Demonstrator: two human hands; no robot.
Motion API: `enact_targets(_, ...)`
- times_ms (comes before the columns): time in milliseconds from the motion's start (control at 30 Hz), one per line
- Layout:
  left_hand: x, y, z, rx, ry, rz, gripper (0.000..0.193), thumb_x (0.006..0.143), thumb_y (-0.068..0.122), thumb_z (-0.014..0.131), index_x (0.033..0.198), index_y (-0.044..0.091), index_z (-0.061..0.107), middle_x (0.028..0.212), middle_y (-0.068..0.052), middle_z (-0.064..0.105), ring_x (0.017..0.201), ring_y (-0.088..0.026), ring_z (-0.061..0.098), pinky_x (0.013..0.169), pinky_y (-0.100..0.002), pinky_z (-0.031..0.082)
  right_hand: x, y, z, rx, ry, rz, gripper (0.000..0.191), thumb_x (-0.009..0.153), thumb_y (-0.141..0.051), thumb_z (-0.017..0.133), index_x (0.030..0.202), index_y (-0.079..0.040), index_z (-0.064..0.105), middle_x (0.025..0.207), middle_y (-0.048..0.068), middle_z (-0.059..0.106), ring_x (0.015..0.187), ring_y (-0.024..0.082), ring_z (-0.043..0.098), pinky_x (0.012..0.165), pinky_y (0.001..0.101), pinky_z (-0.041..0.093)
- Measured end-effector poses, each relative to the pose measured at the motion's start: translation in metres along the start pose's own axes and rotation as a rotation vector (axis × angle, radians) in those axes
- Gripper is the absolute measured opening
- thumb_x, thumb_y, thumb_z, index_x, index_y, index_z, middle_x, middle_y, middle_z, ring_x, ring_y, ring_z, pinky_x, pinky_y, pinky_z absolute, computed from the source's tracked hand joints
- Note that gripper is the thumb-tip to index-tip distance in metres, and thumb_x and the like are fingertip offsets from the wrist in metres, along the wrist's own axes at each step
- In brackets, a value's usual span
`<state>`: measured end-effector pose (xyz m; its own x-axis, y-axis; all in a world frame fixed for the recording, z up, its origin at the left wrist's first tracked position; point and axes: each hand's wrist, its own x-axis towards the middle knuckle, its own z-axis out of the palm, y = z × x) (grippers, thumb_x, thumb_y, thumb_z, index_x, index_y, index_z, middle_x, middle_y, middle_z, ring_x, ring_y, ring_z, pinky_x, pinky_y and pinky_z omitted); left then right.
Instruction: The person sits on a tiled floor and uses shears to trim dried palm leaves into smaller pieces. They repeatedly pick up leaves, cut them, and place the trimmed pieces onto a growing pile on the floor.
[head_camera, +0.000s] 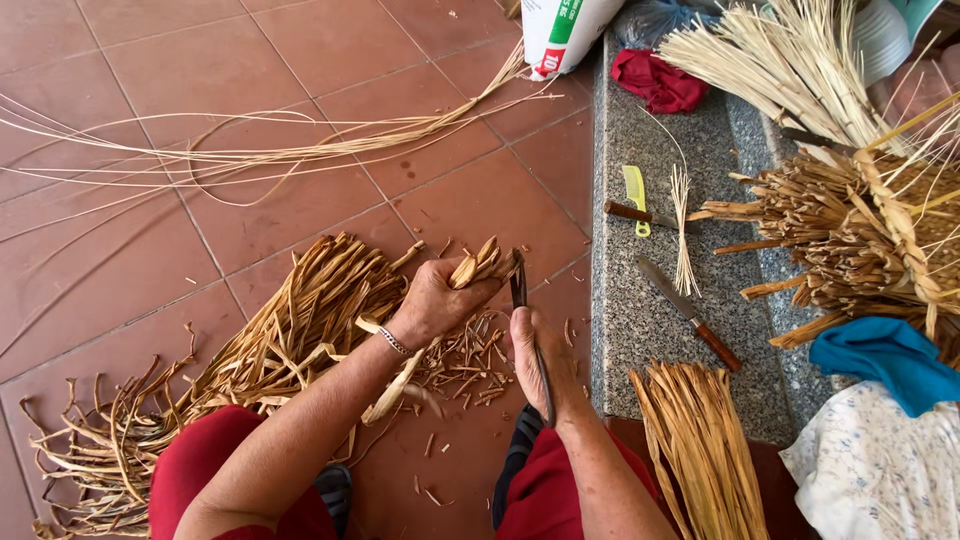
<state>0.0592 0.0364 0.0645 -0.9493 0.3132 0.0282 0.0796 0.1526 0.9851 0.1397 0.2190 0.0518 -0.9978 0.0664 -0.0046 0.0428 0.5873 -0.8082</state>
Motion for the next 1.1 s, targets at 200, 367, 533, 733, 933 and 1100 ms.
enact_targets(200,-0.034,-0.012,0.000,-0.110,0.018,0.061,0.024,0.092,0.017,0.072,0.112,0.005,0.076,0.087,-0.003,0.077,0.078,-0.008,0.071,0.069,-0.028,0.060,-0.030,-0.012,0.016,0.017,0.041,-0.111,0.069,0.105,-0.060,0.029,0.080,-0.004,0.060,0.065,0.008,0.057,0.064,0.022,0.061,0.062,0.0402,0.050)
enact_targets(367,0.004,-0.022,-0.013,-0.222,0.000,-0.009,0.025,0.094,0.014,0.066,0.115,0.003,0.074,0.090,-0.005,0.079,0.080,-0.010,0.073,0.071,-0.029,0.062,0.004,-0.016,0.017,0.072,0.014,-0.088,0.065,0.103,-0.058,0.028,0.091,-0.006,0.065,0.063,0.009,0.056,0.061,0.024,0.060,0.059,0.0409,0.050)
enact_targets(533,0.008,-0.028,-0.016,-0.318,-0.038,0.036,0.024,0.094,0.014,0.071,0.114,0.001,0.073,0.097,-0.004,0.077,0.087,-0.008,0.071,0.077,-0.028,0.061,0.017,-0.018,0.016,-0.059,0.003,-0.117,0.071,0.109,-0.057,0.025,0.085,-0.001,0.060,0.064,0.011,0.052,0.061,0.024,0.059,0.061,0.0409,0.049)
enact_targets(733,0.017,-0.024,-0.016,-0.335,0.002,-0.029,0.020,0.089,0.015,0.075,0.106,0.003,0.075,0.090,-0.002,0.077,0.081,-0.008,0.072,0.073,-0.028,0.062,0.023,-0.014,0.016,-0.051,-0.124,-0.028,0.068,0.097,-0.065,0.019,0.102,-0.010,0.060,0.059,0.005,0.054,0.055,0.019,0.063,0.051,0.0398,0.051)
enact_targets(933,0.006,-0.023,-0.018,-0.445,0.008,-0.129,0.010,0.089,0.014,0.075,0.092,0.004,0.077,0.072,-0.001,0.071,0.061,-0.008,0.062,0.055,-0.028,0.053,0.017,-0.009,0.025,-0.084,-0.026,-0.190,0.075,0.105,-0.063,0.015,0.078,-0.006,0.056,0.058,0.007,0.048,0.052,0.021,0.057,0.050,0.0397,0.049)
enact_targets(1100,0.001,-0.020,-0.021,-0.485,-0.005,-0.128,0.011,0.092,0.013,0.076,0.090,0.002,0.077,0.068,-0.001,0.065,0.056,-0.007,0.056,0.050,-0.026,0.045,0.012,-0.011,0.026,-0.087,0.003,-0.233,0.073,0.104,-0.062,0.015,0.078,-0.007,0.056,0.054,0.007,0.049,0.051,0.022,0.058,0.051,0.0406,0.050)
